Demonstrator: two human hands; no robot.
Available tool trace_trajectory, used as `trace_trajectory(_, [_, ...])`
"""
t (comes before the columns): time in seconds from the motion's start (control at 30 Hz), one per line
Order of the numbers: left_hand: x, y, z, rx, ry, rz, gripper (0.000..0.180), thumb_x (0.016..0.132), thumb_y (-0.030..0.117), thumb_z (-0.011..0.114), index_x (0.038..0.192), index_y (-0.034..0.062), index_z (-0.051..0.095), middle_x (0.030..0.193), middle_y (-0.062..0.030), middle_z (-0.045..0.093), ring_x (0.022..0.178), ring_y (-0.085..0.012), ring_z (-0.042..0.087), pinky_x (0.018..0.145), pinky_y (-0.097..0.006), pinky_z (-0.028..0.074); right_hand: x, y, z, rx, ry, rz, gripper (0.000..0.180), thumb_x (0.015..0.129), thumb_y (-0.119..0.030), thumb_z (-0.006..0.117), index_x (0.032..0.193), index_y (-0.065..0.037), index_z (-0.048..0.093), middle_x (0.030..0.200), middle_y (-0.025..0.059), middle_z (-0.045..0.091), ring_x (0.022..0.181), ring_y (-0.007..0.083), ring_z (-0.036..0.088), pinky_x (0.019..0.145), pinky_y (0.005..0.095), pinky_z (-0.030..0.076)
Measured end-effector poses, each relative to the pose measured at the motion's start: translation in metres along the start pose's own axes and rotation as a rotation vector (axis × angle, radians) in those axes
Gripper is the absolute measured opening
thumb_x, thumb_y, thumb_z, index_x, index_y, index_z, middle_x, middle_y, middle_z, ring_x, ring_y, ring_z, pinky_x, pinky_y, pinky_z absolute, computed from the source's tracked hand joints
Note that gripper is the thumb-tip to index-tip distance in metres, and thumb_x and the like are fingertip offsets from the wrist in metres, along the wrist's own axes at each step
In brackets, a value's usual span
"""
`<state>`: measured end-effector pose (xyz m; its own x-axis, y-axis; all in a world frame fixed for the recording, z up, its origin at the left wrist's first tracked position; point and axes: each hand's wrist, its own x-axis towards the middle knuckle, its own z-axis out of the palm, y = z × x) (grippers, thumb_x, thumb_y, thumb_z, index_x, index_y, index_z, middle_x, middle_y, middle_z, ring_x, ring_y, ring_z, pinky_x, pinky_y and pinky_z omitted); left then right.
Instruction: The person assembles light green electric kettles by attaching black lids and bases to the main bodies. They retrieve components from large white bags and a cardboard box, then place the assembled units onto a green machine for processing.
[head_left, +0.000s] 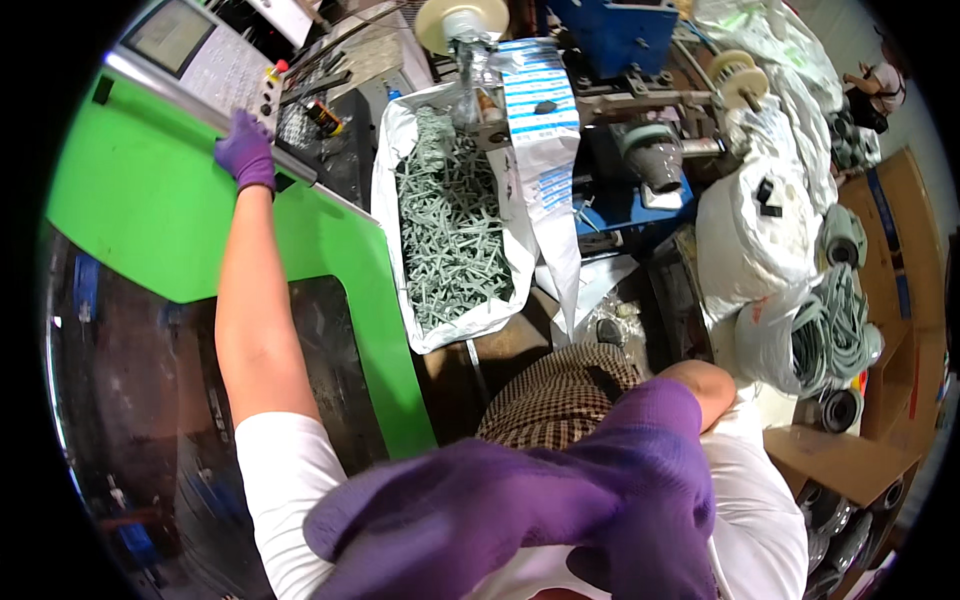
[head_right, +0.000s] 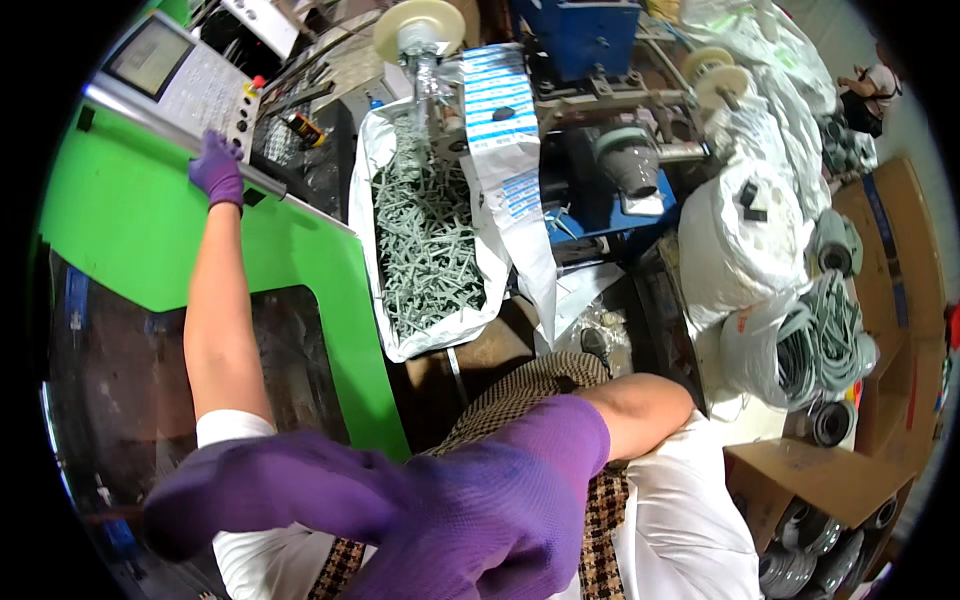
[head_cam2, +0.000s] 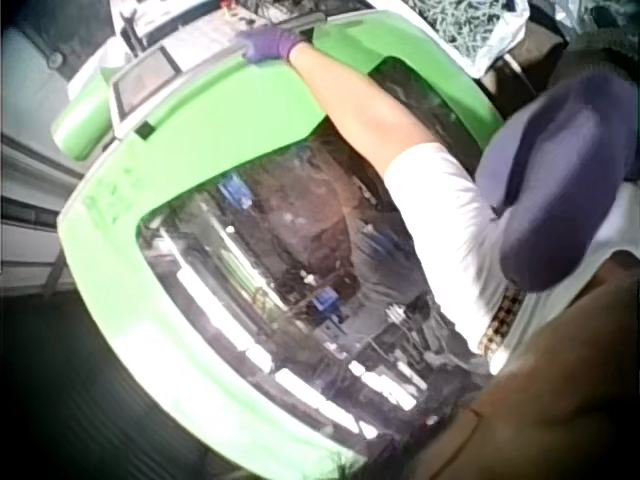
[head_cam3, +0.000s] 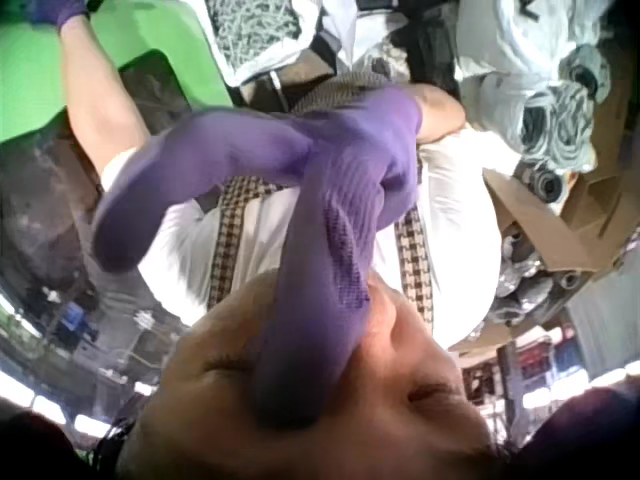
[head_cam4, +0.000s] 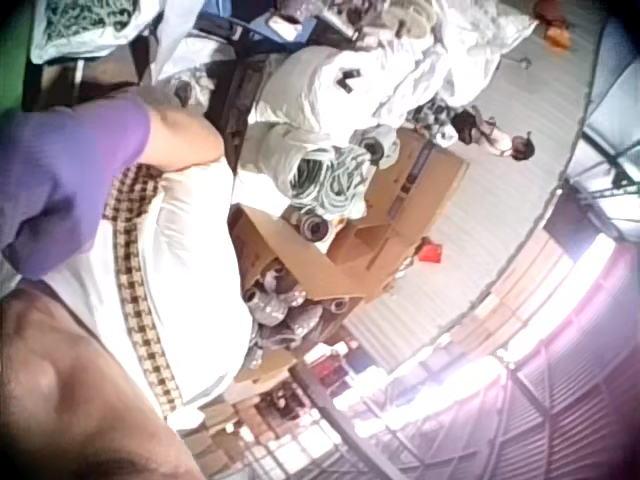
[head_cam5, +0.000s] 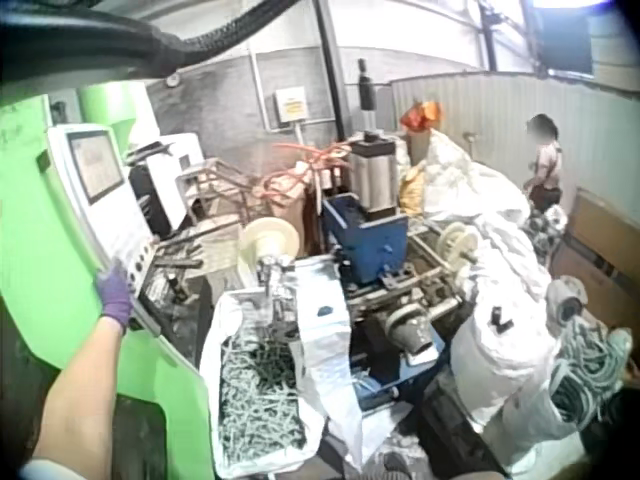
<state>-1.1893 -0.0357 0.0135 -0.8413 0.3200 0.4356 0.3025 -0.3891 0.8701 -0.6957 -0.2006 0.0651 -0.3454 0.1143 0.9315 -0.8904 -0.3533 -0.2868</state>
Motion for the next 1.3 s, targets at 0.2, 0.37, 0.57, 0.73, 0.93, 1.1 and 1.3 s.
trace_trajectory(0.2, [-0.012, 0.014, 0.007, -0.008, 0.003, -0.018, 0.023, 0.087, 0.012, 0.066, 0.073, -0.0022, 0.055, 0.067, -0.009, 0.055, 0.049, -0.0156, 0.05, 0.043, -0.032, 0.042, -0.01, -0.012, 0.0, 0.123, 0.053, 0.016, 0.064, 0.078, -0.006, 0.05, 0.142, -0.006, 0.046, 0.139, 0.0122, 0.05, 0.136, 0.0258, 0.042, 0.113, 0.039, 0.033])
trace_trajectory(0.37, [-0.004, 0.014, -0.005, 0.024, -0.155, -0.116, 0.029, 0.09, 0.009, 0.061, 0.067, 0.0052, 0.044, 0.064, -0.0042, 0.04, 0.051, -0.0152, 0.037, 0.047, -0.034, 0.034, -0.02, -0.041, -0.008, 0.231, 0.072, 0.019, 0.061, 0.079, -0.008, 0.05, 0.14, -0.008, 0.048, 0.136, 0.0114, 0.052, 0.135, 0.0258, 0.043, 0.112, 0.0396, 0.034])
trace_trajectory(0.57, [-0.001, 0.023, -0.032, 0.0, -0.215, -0.232, 0.02, 0.093, 0.013, 0.064, 0.079, 0.0031, 0.055, 0.065, -0.0053, 0.047, 0.056, -0.0198, 0.047, 0.057, -0.035, 0.045, -0.026, -0.076, -0.036, 0.384, 0.123, 0.036, 0.058, 0.08, -0.01, 0.051, 0.138, -0.01, 0.052, 0.132, 0.0104, 0.055, 0.133, 0.0259, 0.045, 0.111, 0.0404, 0.035])
trace_trajectory(0.73, [-0.088, 0.072, -0.063, 0.276, 0.006, -0.103, 0.025, 0.094, 0.024, 0.064, 0.091, -0.0007, 0.068, 0.074, -0.0088, 0.064, 0.064, -0.0186, 0.059, 0.065, -0.034, 0.052, -0.036, -0.062, -0.077, 0.632, 0.297, 0.102, 0.056, 0.08, -0.012, 0.051, 0.136, -0.012, 0.054, 0.129, 0.0095, 0.058, 0.132, 0.026, 0.046, 0.11, 0.041, 0.036])
trace_trajectory(0.93, [-0.248, 0.172, -0.091, 0.413, 0.127, 0.035, 0.025, 0.094, 0.023, 0.063, 0.081, 0.0015, 0.066, 0.063, -0.0053, 0.061, 0.06, -0.0149, 0.059, 0.064, -0.029, 0.048, -0.035, 0.018, -0.124, 1.08, 0.611, 0.605, 0.061, 0.074, 0.002, 0.045, 0.132, -0.012, 0.06, 0.129, 0.0103, 0.06, 0.13, 0.0275, 0.049, 0.111, 0.0433, 0.036])
trace_trajectory(1.1, [-0.371, 0.276, -0.128, 0.283, 0.219, -0.108, 0.03, 0.097, 0.022, 0.058, 0.076, 0.001, 0.057, 0.065, -0.0046, 0.057, 0.065, -0.0138, 0.057, 0.068, -0.029, 0.047, -0.051, 0.094, -0.106, 1.133, 0.69, 0.946, 0.051, 0.075, 0.006, 0.043, 0.121, -0.008, 0.061, 0.098, 0.0074, 0.059, 0.095, 0.0242, 0.055, 0.096, 0.0392, 0.043])
trace_trajectory(1.3, [-0.462, 0.377, -0.215, 0.037, -0.197, 0.272, 0.04, 0.095, 0.041, 0.057, 0.107, 0.0028, 0.054, 0.069, -0.0071, 0.058, 0.058, -0.0206, 0.055, 0.06, -0.035, 0.048, -0.085, 0.203, -0.043, 0.633, 0.3, 1.263, 0.033, 0.082, 0.001, 0.051, 0.112, -0.006, 0.061, 0.091, 0.0064, 0.061, 0.087, 0.0209, 0.058, 0.083, 0.0351, 0.048])
